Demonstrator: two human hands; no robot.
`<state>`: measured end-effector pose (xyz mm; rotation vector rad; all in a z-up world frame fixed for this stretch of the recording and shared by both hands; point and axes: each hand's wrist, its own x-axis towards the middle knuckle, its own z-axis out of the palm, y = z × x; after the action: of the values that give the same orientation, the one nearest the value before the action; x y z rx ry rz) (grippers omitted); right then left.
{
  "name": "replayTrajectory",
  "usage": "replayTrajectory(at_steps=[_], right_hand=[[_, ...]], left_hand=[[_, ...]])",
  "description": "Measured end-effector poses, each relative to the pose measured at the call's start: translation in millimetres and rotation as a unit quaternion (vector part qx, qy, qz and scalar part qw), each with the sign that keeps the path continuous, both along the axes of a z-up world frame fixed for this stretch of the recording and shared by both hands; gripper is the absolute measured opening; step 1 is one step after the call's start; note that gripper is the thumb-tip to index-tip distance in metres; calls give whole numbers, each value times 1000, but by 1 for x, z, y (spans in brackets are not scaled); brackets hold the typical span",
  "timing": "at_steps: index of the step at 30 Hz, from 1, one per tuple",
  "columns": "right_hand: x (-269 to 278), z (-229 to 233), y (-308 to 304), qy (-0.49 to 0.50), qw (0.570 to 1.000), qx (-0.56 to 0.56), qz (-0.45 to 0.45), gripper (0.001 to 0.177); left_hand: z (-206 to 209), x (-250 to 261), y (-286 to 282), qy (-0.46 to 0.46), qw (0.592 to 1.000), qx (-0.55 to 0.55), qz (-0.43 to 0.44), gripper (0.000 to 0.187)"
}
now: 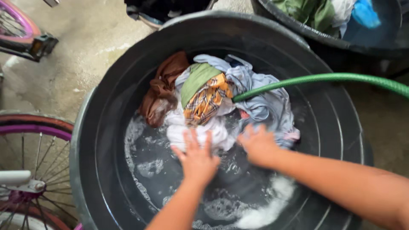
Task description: The person washes clothes by hand in large plastic tubs by scrubbing the fabric together and rinsing the garments with water from a hose.
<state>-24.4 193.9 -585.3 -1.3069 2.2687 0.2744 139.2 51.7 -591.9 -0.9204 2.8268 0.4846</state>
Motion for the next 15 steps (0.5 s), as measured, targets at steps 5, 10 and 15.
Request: replayTrajectory(at_steps=[5, 10, 15], right_hand=[[57, 0, 22, -171, 952, -131, 219, 74], [26, -31, 16, -452, 831, -272, 176, 47], [-71, -31, 1, 6, 934, -339, 114, 44]], left_hand=[[-11, 21, -18, 7, 991, -41, -123, 70], [-38, 17, -50, -44, 987, -146, 49, 42], [-60, -13, 49, 157, 984, -19, -83, 55]])
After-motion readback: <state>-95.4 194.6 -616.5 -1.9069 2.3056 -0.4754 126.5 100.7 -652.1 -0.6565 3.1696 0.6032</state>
